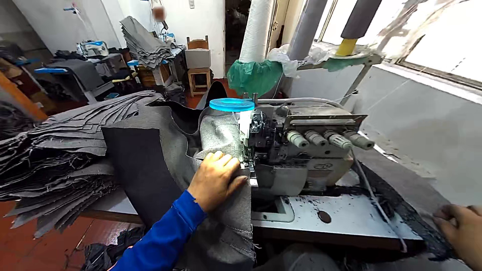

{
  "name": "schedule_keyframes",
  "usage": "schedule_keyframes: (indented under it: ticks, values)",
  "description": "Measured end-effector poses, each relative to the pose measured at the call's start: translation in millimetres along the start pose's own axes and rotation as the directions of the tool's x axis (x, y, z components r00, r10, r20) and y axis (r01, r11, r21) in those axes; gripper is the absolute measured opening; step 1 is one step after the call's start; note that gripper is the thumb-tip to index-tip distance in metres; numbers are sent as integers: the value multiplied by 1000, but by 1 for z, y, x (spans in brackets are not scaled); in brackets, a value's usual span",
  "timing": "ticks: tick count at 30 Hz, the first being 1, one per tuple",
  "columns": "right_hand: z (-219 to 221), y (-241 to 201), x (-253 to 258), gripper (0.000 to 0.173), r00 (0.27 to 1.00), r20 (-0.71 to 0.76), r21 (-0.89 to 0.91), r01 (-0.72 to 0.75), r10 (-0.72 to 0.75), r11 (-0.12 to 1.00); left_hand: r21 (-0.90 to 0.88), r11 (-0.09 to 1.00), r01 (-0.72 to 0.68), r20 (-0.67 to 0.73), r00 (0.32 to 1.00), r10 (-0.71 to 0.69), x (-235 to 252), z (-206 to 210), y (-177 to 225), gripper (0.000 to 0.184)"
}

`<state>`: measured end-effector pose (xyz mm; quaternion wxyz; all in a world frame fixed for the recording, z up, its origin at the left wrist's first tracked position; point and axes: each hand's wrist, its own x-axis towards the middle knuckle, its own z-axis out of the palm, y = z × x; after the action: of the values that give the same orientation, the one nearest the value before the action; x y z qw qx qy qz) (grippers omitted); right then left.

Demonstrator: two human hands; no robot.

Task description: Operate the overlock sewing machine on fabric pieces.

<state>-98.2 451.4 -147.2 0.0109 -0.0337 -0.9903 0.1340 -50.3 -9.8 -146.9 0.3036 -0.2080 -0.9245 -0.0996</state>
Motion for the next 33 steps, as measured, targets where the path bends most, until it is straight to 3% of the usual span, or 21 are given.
schedule_keyframes:
  ticks: [2,5,7,10,14,16,19,21,23,28,29,32,33]
  values:
    - [17,24,14,26,992,-85,-68,84,-90,994,-10,1000,1,-1,1000,-1,1,0,0,40]
    - [37,43,23,31,903,-366,-93,207,-227,974,-18,1000,-15,-28,1000,15,-1,-1,-5,36]
    - [19,21,7,33,886,-434,-62,154,-166,986,-24,999,-40,-35,999,39,-2,-1,-7,36]
    - [5,0,-2,37,915,-396,38,96,-73,995,-7,997,-79,-37,996,79,-4,4,-14,45]
    - [-2,5,-2,52,968,-222,-20,118,-119,993,8,995,-103,-81,991,103,-4,9,-19,55]
    - [-5,13,-4,41,955,-261,-88,125,-144,988,13,994,-106,-90,990,106,-4,11,-21,56]
    - [-6,21,-6,18,850,-475,-146,178,-227,973,17,994,-108,-92,990,109,-5,11,-22,55]
    - [-10,18,-6,15,747,-612,-144,218,-260,965,23,994,-107,-96,989,109,-5,11,-21,55]
    - [-15,9,-4,19,709,-660,-56,286,-251,956,25,994,-104,-95,990,106,-4,11,-21,55]
    - [-13,-4,5,8,751,-593,110,433,-290,895,28,995,-99,-85,991,101,-4,11,-21,52]
    - [-13,-5,7,14,782,-533,103,439,-323,892,31,995,-98,-81,992,100,-5,10,-21,52]
    - [-13,-2,11,70,910,-198,64,382,-363,922,38,995,-95,-77,992,97,-5,9,-20,54]
    - [-9,2,13,79,928,-113,45,361,-355,931,37,995,-93,-76,993,96,-5,9,-20,54]
